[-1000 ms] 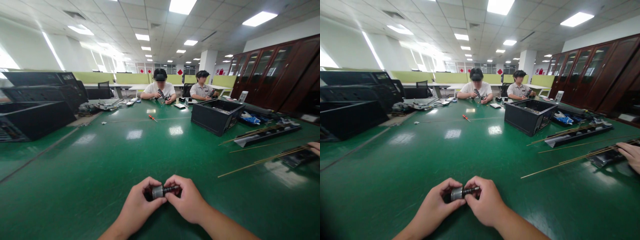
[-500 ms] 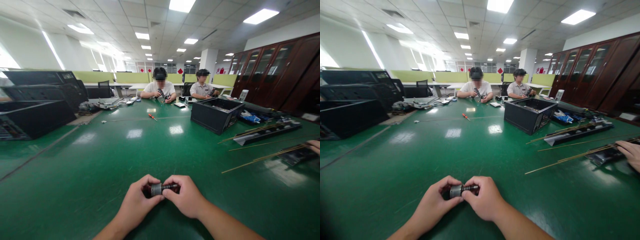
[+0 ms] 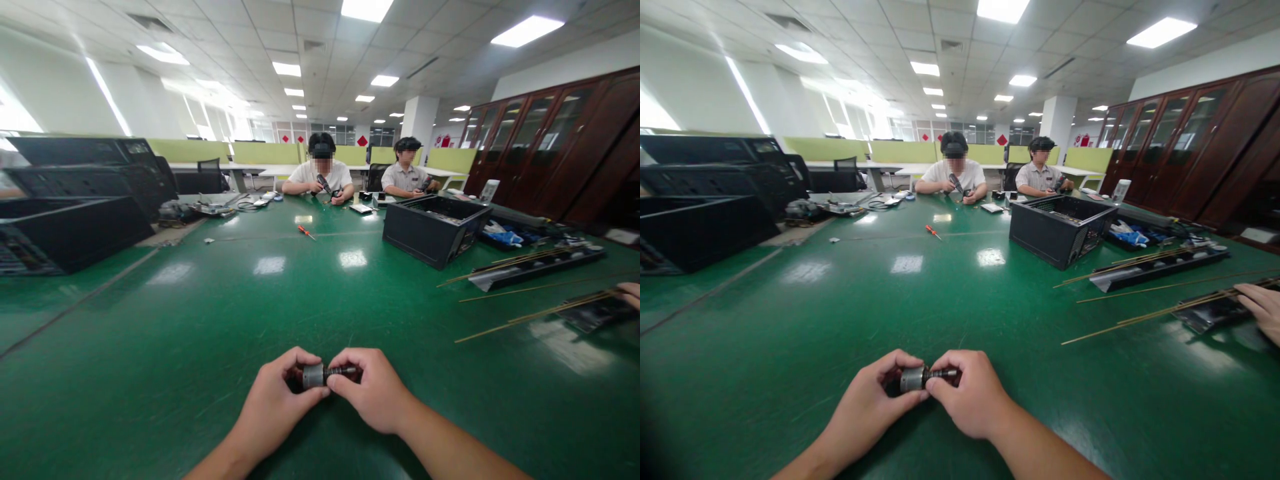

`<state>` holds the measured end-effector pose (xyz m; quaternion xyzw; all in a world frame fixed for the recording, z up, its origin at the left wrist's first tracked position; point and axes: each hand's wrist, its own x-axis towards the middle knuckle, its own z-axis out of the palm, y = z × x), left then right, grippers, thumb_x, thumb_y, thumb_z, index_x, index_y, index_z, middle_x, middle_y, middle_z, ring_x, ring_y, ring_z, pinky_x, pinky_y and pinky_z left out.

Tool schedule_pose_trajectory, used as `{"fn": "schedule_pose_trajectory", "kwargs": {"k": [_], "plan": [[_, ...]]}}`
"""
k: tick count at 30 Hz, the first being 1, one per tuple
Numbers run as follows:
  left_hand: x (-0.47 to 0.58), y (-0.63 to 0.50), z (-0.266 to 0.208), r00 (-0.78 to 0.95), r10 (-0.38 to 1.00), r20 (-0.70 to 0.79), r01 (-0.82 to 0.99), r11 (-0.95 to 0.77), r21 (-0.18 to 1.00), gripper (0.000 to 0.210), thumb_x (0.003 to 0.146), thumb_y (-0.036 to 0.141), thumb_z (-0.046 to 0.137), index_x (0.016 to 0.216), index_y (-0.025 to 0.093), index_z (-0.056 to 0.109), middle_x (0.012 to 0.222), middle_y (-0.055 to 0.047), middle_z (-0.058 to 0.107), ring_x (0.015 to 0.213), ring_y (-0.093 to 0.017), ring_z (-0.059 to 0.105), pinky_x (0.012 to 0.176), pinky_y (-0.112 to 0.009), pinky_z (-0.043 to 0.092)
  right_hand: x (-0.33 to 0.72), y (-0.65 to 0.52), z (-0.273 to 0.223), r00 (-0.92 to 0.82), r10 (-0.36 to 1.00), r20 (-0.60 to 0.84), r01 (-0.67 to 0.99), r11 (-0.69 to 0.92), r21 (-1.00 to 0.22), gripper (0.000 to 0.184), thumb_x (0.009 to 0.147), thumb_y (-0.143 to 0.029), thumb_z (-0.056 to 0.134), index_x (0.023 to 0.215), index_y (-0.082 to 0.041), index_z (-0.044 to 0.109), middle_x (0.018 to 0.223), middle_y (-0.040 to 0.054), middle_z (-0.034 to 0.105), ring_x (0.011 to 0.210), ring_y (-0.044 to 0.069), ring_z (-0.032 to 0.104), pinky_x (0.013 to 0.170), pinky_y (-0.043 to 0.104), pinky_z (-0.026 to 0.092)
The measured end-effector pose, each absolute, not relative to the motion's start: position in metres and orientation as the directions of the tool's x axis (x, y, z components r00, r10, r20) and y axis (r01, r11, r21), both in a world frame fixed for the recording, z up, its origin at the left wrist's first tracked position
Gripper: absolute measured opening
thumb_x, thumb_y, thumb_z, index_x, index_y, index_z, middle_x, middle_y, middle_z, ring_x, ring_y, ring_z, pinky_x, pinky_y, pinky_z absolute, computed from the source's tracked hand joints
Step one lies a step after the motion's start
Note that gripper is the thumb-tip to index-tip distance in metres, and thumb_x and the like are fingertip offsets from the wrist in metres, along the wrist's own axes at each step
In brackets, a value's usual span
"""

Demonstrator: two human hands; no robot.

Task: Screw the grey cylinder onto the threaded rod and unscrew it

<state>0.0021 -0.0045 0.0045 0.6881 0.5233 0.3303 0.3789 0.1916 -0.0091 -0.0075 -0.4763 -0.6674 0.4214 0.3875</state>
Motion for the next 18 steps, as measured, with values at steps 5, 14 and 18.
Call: {"fn": "schedule_pose_trajectory", "kwargs": {"k": [5,14,18], "plan": [[0.0018,-0.0049,0.0024,0.233,0.971,0.056,0.464,-0.162,0.871,0.023,0.070,0.024,0.074,0.090,0.019,0.066,0.082,-0.001,0.070,0.079,-0.020,0.065,0.073,-0.030,0.047,0.1915,-0.0094,-0.0075,-0.248,0.963,0.109,0.307,0.184,-0.934,0.008,0.078,-0.022,0.066,0.081,-0.018,0.072,0.069,-0.0011,0.065,0.064,0.013,0.056,0.059,0.022,0.040],[0.0024,-0.0053,0.0026,0.228,0.972,0.064,0.461,-0.166,0.872,0.023,0.070,0.026,0.073,0.091,0.019,0.066,0.082,-0.001,0.070,0.078,-0.020,0.065,0.073,-0.030,0.048,0.1924,-0.0095,-0.0067,-0.248,0.962,0.115,0.284,0.186,-0.941,0.008,0.077,-0.021,0.066,0.080,-0.018,0.072,0.068,-0.0014,0.064,0.063,0.013,0.056,0.060,0.022,0.040],[0.0030,-0.0055,0.0046,0.228,0.971,0.066,0.463,-0.168,0.870,0.022,0.070,0.026,0.073,0.091,0.019,0.066,0.083,-0.001,0.071,0.078,-0.020,0.066,0.073,-0.030,0.049,0.1928,-0.0099,-0.0062,-0.248,0.962,0.112,0.281,0.182,-0.942,0.008,0.078,-0.022,0.066,0.081,-0.018,0.072,0.068,-0.0012,0.065,0.064,0.013,0.057,0.060,0.022,0.041]]}}
